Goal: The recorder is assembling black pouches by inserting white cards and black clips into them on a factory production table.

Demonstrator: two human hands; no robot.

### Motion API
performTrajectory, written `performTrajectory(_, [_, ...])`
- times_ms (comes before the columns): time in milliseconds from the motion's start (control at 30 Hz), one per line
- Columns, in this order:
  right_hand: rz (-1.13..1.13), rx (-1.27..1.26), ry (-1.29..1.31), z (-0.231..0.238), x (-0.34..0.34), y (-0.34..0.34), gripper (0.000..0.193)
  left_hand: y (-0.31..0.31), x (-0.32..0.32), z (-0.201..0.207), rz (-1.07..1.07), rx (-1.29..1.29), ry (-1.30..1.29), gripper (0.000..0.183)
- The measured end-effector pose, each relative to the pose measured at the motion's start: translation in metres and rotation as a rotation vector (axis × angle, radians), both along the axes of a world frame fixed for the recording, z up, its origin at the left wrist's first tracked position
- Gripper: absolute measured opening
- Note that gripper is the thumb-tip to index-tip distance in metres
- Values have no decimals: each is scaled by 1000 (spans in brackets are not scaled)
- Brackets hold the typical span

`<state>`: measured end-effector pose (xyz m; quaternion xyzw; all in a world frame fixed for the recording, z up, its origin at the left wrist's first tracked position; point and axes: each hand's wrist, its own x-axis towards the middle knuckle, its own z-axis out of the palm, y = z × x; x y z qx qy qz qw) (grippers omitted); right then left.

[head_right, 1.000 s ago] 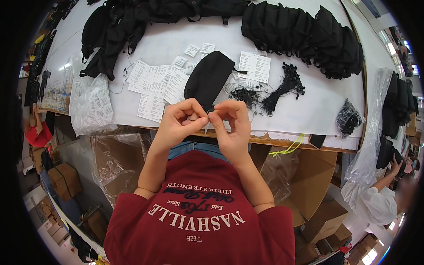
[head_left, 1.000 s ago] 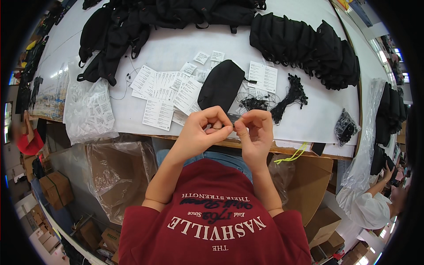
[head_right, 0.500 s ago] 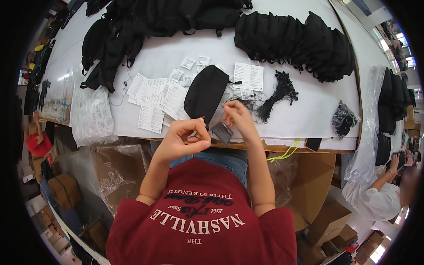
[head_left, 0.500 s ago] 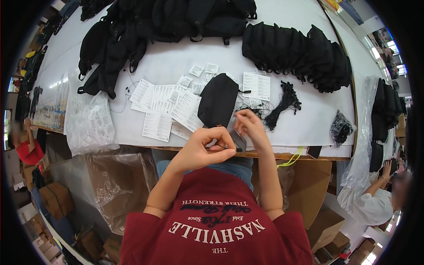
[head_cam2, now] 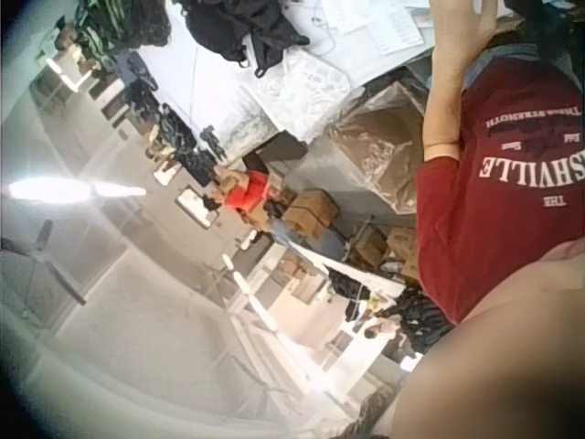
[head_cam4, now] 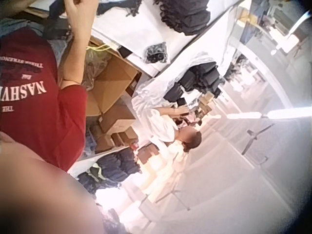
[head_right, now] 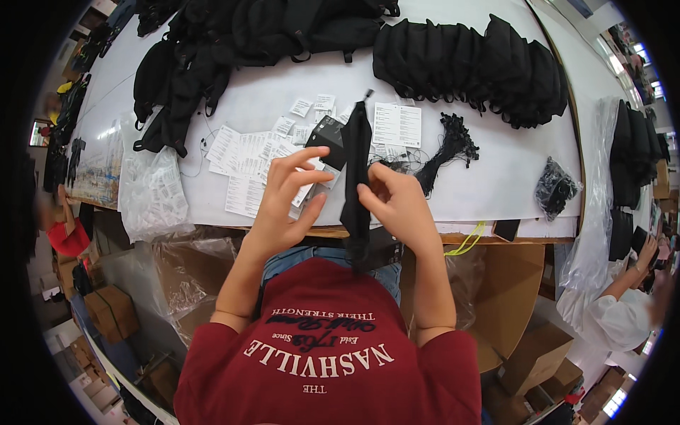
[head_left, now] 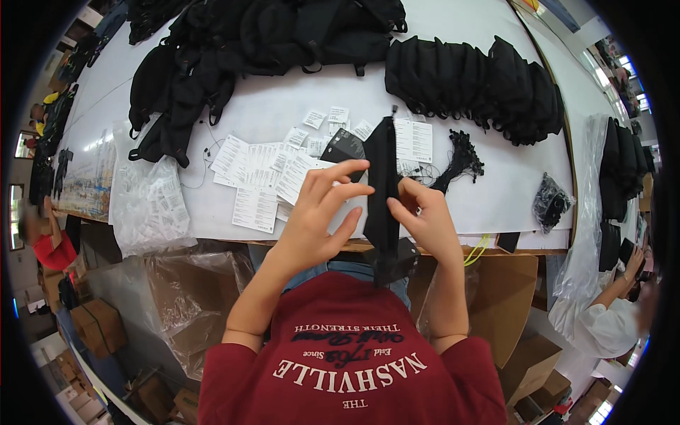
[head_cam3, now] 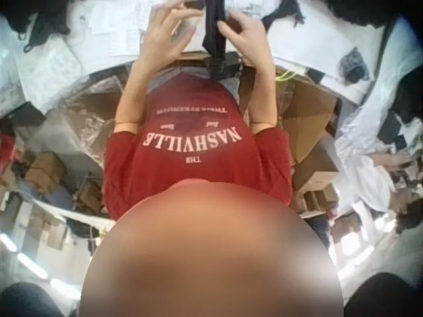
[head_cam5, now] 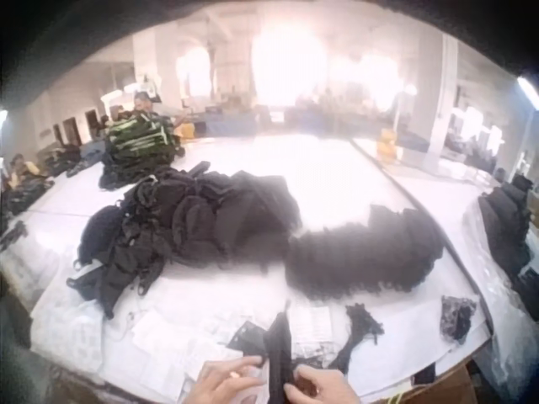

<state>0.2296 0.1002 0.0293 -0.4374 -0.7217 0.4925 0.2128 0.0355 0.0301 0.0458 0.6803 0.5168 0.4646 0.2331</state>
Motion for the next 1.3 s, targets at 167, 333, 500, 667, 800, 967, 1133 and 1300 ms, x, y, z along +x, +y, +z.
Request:
performTrajectory(167, [66, 151, -88, 37, -1, -9, 20, 7, -2, -14, -5, 220, 519, 33])
performTrajectory(333, [69, 306, -89, 44, -1, -14, 19, 10, -8, -10, 3, 244, 544, 20])
performTrajectory(500, [94, 259, -43, 38, -1, -13, 17, 9, -14, -16, -142, 201, 475, 27])
performTrajectory(667, [113, 233, -16, 34, -3, -15, 17, 7, -18, -18, -176, 203, 449, 28])
performTrajectory(800, [119, 190, 4, 37, -6, -17, 16, 3, -18, -16, -157, 221, 429, 26])
performTrajectory(967, [109, 51, 245, 29, 1, -8, 28, 2, -22, -6, -68, 192, 367, 25])
performTrajectory(1133, [84, -142, 575, -2, 22, -7, 92, -2, -25, 1, 149, -17, 6, 17])
performTrajectory(1300, [-9, -323, 564, -19, 14, -27, 82, -7, -20, -1, 201, -75, -22, 15])
